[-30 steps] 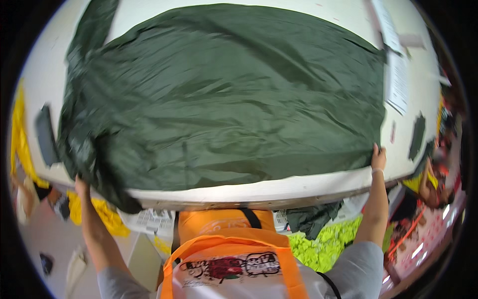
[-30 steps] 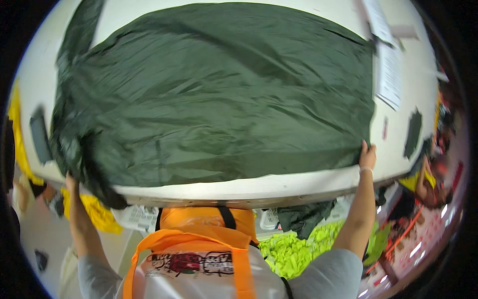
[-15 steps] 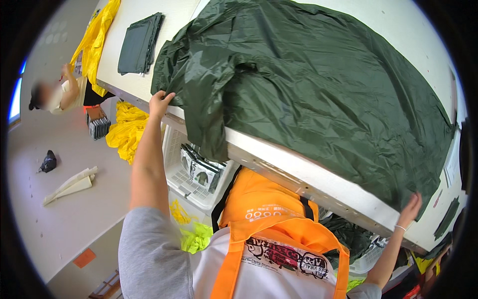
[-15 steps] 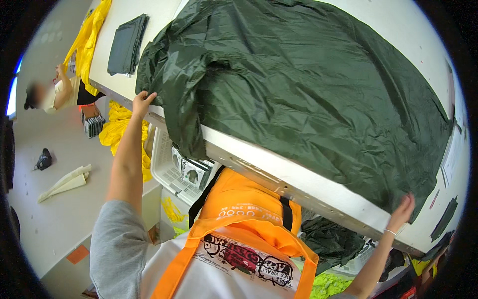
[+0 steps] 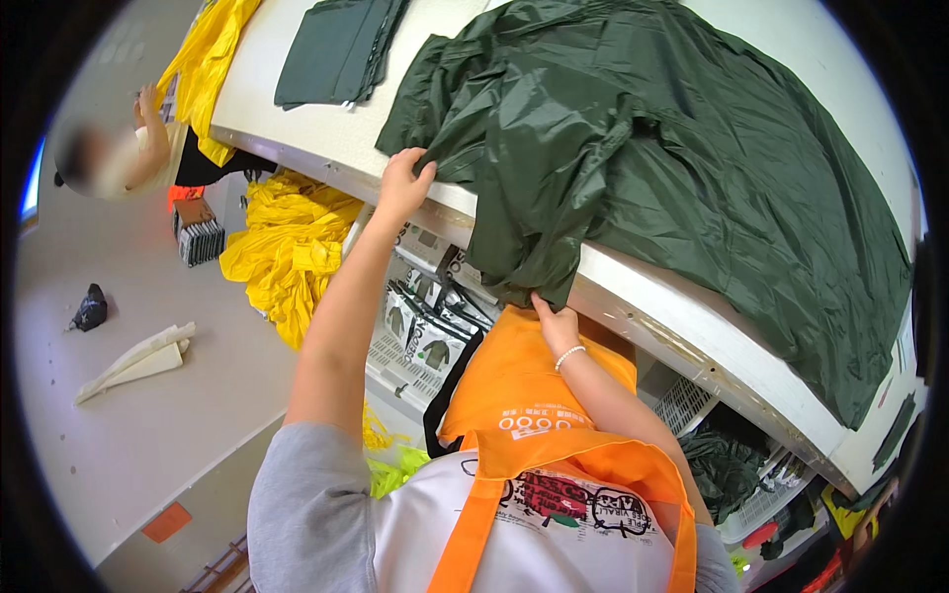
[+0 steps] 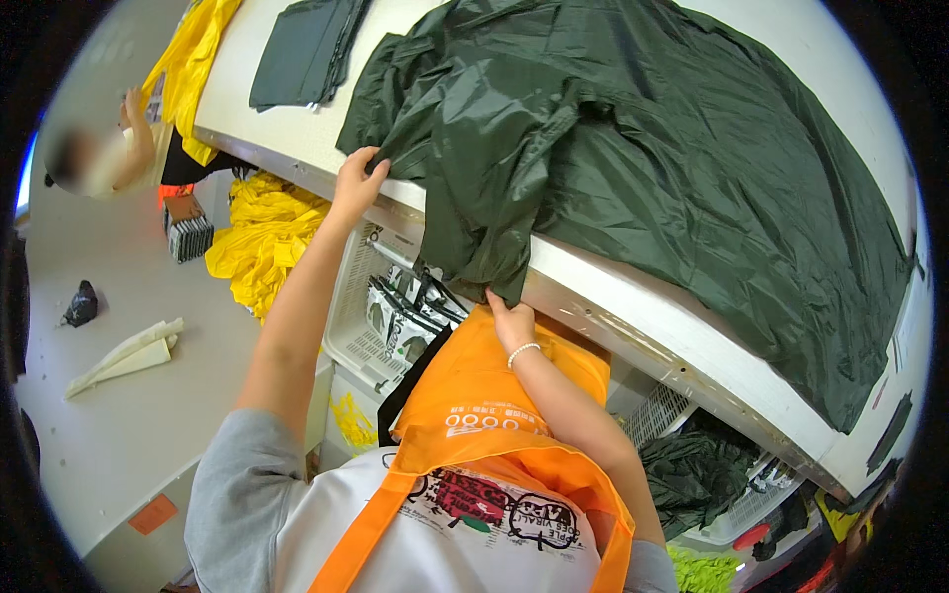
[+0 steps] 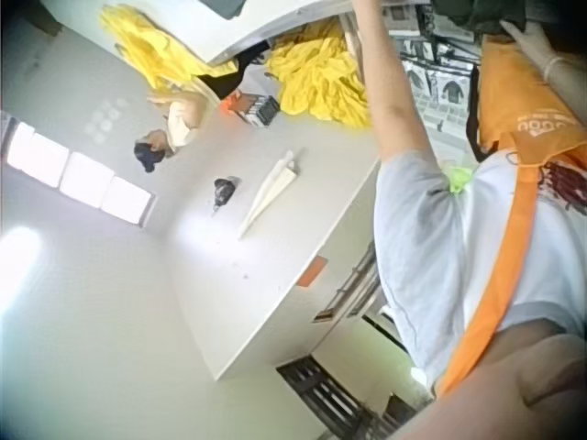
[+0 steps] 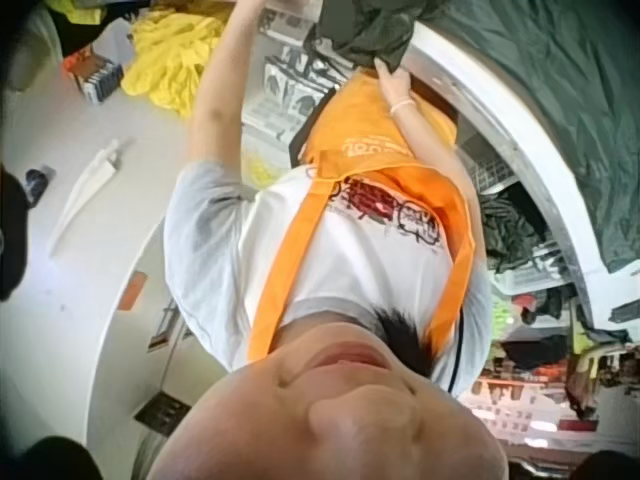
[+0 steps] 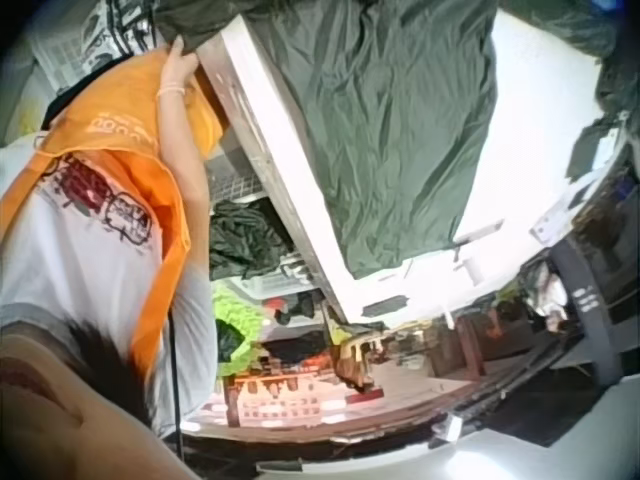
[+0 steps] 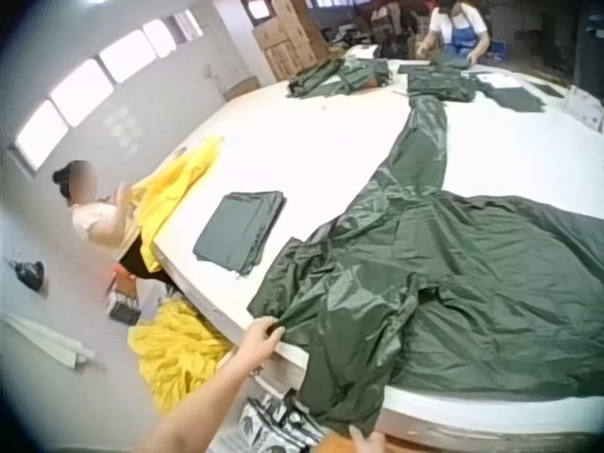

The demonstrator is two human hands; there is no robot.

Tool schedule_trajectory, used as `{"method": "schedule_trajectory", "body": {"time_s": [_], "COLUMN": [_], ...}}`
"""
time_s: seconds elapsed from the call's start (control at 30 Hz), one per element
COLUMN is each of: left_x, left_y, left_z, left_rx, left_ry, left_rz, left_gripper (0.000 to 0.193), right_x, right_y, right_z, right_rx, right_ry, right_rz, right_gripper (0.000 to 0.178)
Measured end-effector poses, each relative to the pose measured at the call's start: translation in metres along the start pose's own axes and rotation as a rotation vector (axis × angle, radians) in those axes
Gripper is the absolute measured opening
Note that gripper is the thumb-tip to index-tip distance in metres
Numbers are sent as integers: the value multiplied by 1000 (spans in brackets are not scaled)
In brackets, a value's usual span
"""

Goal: The person folds a green jacket on a white table. They smooth the fabric, fold the sleeves inward, fold the sides, and then fold the jacket into a compact rectangle before placing it in a basket.

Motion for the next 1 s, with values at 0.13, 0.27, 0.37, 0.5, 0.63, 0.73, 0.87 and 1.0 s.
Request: {"method": "schedule_trajectory", "body": {"time_s": [0.13, 0.27, 0.37, 0.5, 0.63, 0.73, 0.87, 1.0], "left_x": [-9, -10, -2, 12, 4, -7, 71, 180], "left_y": [-29, -20, 0, -5, 5, -100, -252, -308], "left_z": [6, 18, 25, 39, 37, 23, 1, 16], "left_rx": [153, 70, -36, -28, -21, 346, 699, 662], "left_ry": [-69, -46, -21, 30, 83, -113, 12, 150], "left_rz": [267, 278, 333, 382, 359, 278, 34, 217], "left_gripper": [18, 23, 23, 18, 23, 37, 44, 60], "right_x": [-47, -232, -398, -469, -487, -514, -492, -459], "right_y": [38, 32, 131, 203, 180, 92, -5, -14], "right_z": [-46, -87, -103, -91, -104, -147, -119, -126], "right_rx": [-77, 128, -97, -9, -317, -210, -64, -173], "right_ry": [-38, 181, -211, -931, -1275, -1330, -956, -1339], "right_rz": [-78, -677, -890, -1635, -1157, -687, 157, 418], "right_gripper": [63, 61, 47, 40, 60, 89, 68, 59]}}
Point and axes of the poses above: each hand's wrist, its own z-axis towards the middle knuckle, its own x-axis out of the palm, y = z × x, the point moved 8 cm from there along z, towards the middle knuckle, and after that the axes turned 10 degrees about -z, right-handed, at the moved point
